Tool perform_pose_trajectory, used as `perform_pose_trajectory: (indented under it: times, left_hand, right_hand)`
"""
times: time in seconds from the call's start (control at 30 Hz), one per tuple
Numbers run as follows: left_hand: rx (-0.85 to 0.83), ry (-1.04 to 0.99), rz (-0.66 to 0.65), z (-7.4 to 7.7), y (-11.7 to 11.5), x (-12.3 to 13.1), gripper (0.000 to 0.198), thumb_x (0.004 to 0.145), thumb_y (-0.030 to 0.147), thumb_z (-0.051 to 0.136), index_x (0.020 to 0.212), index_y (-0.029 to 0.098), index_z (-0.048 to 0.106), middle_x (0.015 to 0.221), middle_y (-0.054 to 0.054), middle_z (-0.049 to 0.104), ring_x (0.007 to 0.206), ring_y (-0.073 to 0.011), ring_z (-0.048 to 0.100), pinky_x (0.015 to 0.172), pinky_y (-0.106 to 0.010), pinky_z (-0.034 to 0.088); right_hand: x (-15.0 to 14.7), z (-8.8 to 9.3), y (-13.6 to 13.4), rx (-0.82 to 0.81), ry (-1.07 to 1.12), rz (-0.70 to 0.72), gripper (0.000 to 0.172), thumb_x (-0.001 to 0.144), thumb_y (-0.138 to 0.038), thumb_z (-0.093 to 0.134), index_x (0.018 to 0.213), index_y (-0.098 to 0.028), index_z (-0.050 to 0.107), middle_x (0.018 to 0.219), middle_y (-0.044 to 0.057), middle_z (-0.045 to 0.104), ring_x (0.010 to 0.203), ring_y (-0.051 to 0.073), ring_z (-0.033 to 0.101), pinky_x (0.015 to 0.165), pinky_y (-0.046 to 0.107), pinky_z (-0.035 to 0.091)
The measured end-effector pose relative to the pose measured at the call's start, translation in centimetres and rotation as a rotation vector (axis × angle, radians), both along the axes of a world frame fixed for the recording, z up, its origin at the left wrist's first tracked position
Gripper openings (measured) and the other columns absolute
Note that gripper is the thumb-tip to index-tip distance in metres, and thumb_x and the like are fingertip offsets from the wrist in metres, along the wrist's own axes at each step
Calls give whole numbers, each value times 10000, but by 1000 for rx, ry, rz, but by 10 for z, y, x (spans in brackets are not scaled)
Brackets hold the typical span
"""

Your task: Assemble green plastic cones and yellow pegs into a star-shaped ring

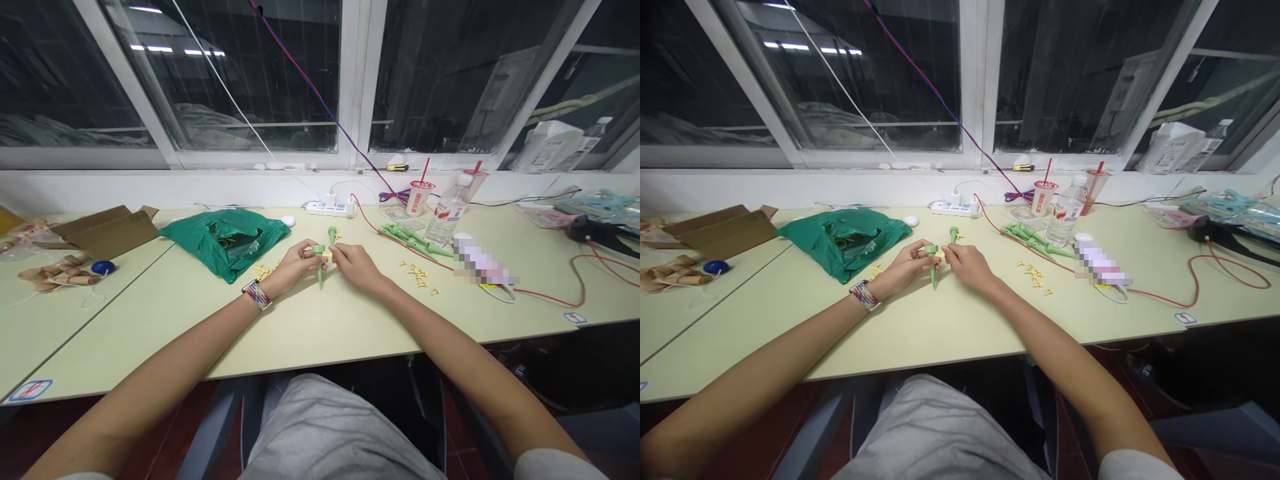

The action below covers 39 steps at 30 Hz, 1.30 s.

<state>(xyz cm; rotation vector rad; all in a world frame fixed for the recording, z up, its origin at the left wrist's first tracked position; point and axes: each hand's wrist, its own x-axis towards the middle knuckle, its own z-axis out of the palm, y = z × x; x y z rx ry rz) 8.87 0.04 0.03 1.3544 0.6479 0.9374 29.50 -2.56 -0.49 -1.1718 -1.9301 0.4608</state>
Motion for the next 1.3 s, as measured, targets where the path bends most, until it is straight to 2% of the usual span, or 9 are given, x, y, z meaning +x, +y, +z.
perform_pose_trajectory:
  times: [0.07, 0.2, 0.3, 0.47, 0.63, 0.8, 0.97, 1.13, 1.3]
  left_hand:
    - [-10, -8, 7, 0, 0, 0, 404, 751, 313, 934, 963, 194, 612, 831, 5, 709, 831, -166, 729, 874, -333, 562]
    - [-25, -21, 6, 0, 0, -1, 409, 737, 305, 942, 959, 197, 616, 785, 22, 691, 811, -168, 730, 855, -330, 560]
    - [-29, -12, 0, 0, 0, -1, 411, 730, 298, 948, 949, 193, 615, 814, 13, 709, 808, -165, 730, 855, -334, 564]
    - [-26, -14, -37, -1, -1, 0, 393, 763, 317, 929, 972, 188, 622, 840, -5, 730, 816, -164, 733, 835, -315, 559]
    - [33, 21, 35, -1, -1, 1, 415, 741, 309, 935, 962, 196, 603, 813, 7, 722, 789, -166, 725, 814, -322, 556]
    - [-48, -16, -8, 1, -4, 2, 402, 744, 317, 933, 928, 189, 600, 861, -16, 741, 841, -169, 726, 867, -335, 553]
    - [9, 18, 55, 2, -5, 2, 433, 722, 320, 953, 950, 196, 606, 832, 5, 722, 824, -163, 715, 839, -323, 554]
    - [18, 12, 62, 4, -6, 2, 432, 729, 344, 950, 936, 195, 601, 795, 22, 696, 814, -168, 718, 847, -337, 555]
    - [88, 67, 116, 6, -7, 2, 472, 710, 362, 962, 967, 203, 599, 787, 18, 719, 794, -178, 722, 806, -331, 542]
  right_hand:
    - [0, -1, -1, 24, -11, -33, 373, 1083, -446, 447, 812, -227, 581, 730, 5, 646, 684, 168, 555, 676, 286, 346]
    - [-1, -4, 1, 105, -2, 46, 278, 1053, -416, 507, 852, -231, 555, 776, -8, 627, 697, 159, 536, 687, 283, 344]
    - [-1, -7, 3, 37, 24, 54, 380, 1086, -421, 411, 767, -231, 492, 693, -21, 560, 665, 156, 505, 683, 290, 337]
    - [-1, -8, 4, 1, 62, 139, 312, 1048, -466, 505, 842, -233, 531, 717, -38, 582, 670, 149, 500, 678, 279, 348]
    - [-4, -7, 2, -162, 159, 115, 435, 1082, -515, 386, 749, -245, 458, 573, -49, 471, 581, 157, 472, 637, 287, 358]
    - [-3, -5, 0, 38, 48, 115, 264, 1046, -420, 500, 854, -241, 520, 737, -29, 590, 683, 161, 516, 680, 287, 340]
    - [-5, -8, 2, -124, 154, 125, 381, 1076, -485, 429, 777, -250, 451, 602, -52, 497, 603, 162, 493, 651, 284, 361]
    - [-4, -8, 2, -10, 54, 96, 262, 1048, -420, 499, 860, -241, 536, 732, -32, 585, 686, 164, 519, 672, 286, 347]
    - [-4, -9, 2, -208, 212, 166, 385, 1072, -493, 434, 779, -246, 471, 594, -61, 502, 545, 150, 495, 615, 285, 380]
